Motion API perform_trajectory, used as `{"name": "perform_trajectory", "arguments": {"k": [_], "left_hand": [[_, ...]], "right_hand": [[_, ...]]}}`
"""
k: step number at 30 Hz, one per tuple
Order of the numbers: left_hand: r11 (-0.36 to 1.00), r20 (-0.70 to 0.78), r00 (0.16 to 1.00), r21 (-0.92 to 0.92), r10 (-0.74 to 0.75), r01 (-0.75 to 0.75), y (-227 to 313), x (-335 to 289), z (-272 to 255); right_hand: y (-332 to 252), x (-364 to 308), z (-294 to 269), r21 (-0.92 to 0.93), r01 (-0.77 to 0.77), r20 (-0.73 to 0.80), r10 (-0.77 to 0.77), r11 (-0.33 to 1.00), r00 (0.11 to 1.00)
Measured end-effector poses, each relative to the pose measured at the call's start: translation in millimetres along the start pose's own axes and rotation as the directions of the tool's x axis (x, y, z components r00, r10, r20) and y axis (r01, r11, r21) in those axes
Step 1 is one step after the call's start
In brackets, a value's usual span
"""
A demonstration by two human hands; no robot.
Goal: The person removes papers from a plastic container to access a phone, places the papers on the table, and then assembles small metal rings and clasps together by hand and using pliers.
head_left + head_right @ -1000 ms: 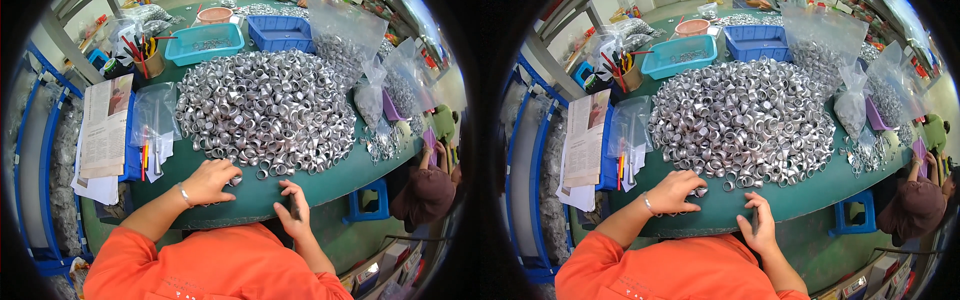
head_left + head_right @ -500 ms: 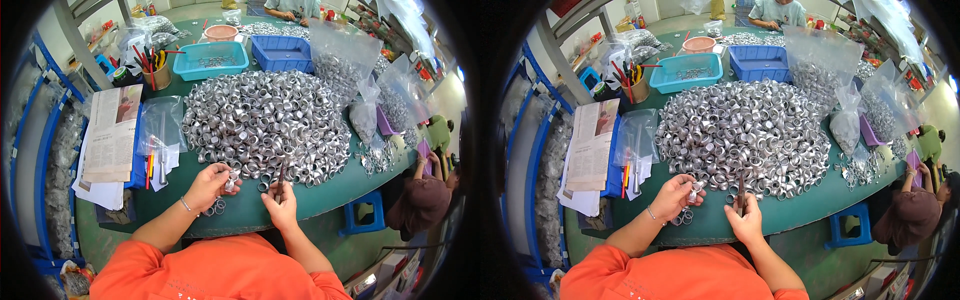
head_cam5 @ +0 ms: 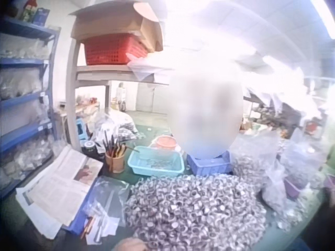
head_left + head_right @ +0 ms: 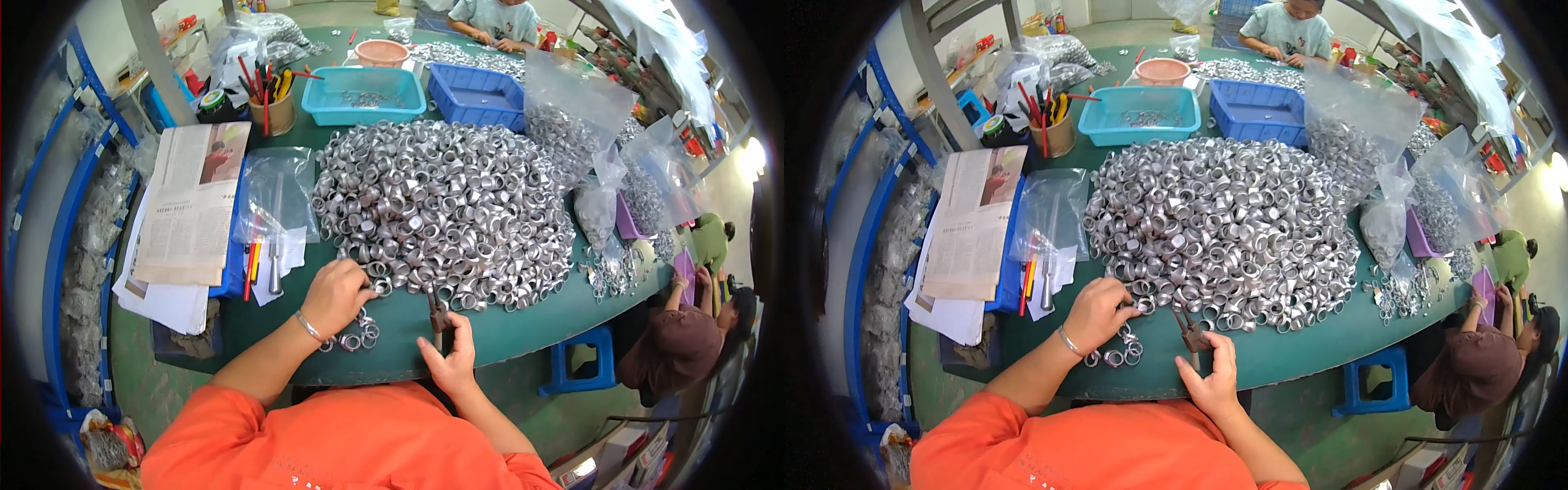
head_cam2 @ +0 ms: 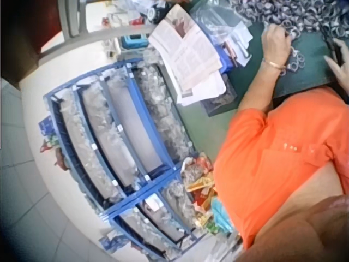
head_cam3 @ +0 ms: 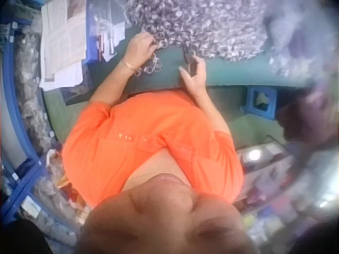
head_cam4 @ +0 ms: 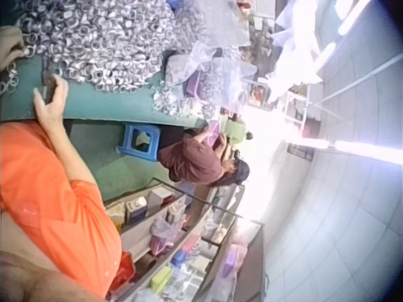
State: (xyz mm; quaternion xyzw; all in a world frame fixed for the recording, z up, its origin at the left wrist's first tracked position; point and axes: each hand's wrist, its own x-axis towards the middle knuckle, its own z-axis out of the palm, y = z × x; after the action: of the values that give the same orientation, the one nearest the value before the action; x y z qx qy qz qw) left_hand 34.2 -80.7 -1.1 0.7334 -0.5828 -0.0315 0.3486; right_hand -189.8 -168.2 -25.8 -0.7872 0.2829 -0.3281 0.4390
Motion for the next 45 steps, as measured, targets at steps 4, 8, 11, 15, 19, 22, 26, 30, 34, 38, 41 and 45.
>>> {"name": "perform_trajectory", "arguments": {"k": [4,8,11,15,19,22,26,30,34,38,41,45], "left_hand": [[0.999,-0.03,0.999,0.001,0.042,-0.042,-8,-5,5],[1.0,-0.045,0.999,0.0,0.026,-0.026,-2,-3,6],[0.999,0.007,0.999,0.001,0.043,-0.043,-3,-2,5],[0.993,-0.045,0.994,-0.046,0.103,-0.105,6,3,-2],[0.897,-0.052,0.998,-0.442,-0.038,0.011,14,0,8],[0.532,0.186,0.923,-0.771,-0.338,0.35,18,1,12],[0.328,0.352,0.841,-0.804,-0.412,0.497,6,-1,4],[0.322,0.339,0.868,-0.829,-0.362,0.458,13,-3,-5],[0.234,0.428,0.858,-0.837,-0.284,0.495,19,-10,-11],[0.204,0.44,0.837,-0.832,-0.326,0.516,13,-19,-14],[0.223,0.391,0.869,-0.858,-0.304,0.463,10,-25,-11],[0.158,0.436,0.84,-0.85,-0.324,0.503,15,-26,-8]], "right_hand": [[-4,-1,0,-0.109,0.026,0.023,-0.023,0.994,0.999],[-4,4,0,-0.171,0.009,0.086,0.005,0.985,0.996],[-7,4,-1,-0.148,-0.066,0.092,0.08,0.987,0.992],[-10,4,-3,-0.112,-0.078,0.078,0.087,0.991,0.993],[-12,6,-4,0.032,-0.131,0.039,0.13,0.991,0.991],[3,-2,-4,0.073,-0.152,-0.015,0.153,0.986,0.988],[-8,4,-7,0.18,-0.236,0.002,0.239,0.955,0.971],[-31,29,7,0.288,-0.263,0.139,0.231,0.921,0.963],[-40,51,22,0.355,-0.243,0.281,0.144,0.903,0.949],[-30,52,27,0.506,-0.285,0.333,0.12,0.814,0.935],[-35,49,24,0.557,-0.323,0.352,0.135,0.765,0.926],[-30,44,25,0.548,-0.312,0.33,0.143,0.776,0.933]]}}
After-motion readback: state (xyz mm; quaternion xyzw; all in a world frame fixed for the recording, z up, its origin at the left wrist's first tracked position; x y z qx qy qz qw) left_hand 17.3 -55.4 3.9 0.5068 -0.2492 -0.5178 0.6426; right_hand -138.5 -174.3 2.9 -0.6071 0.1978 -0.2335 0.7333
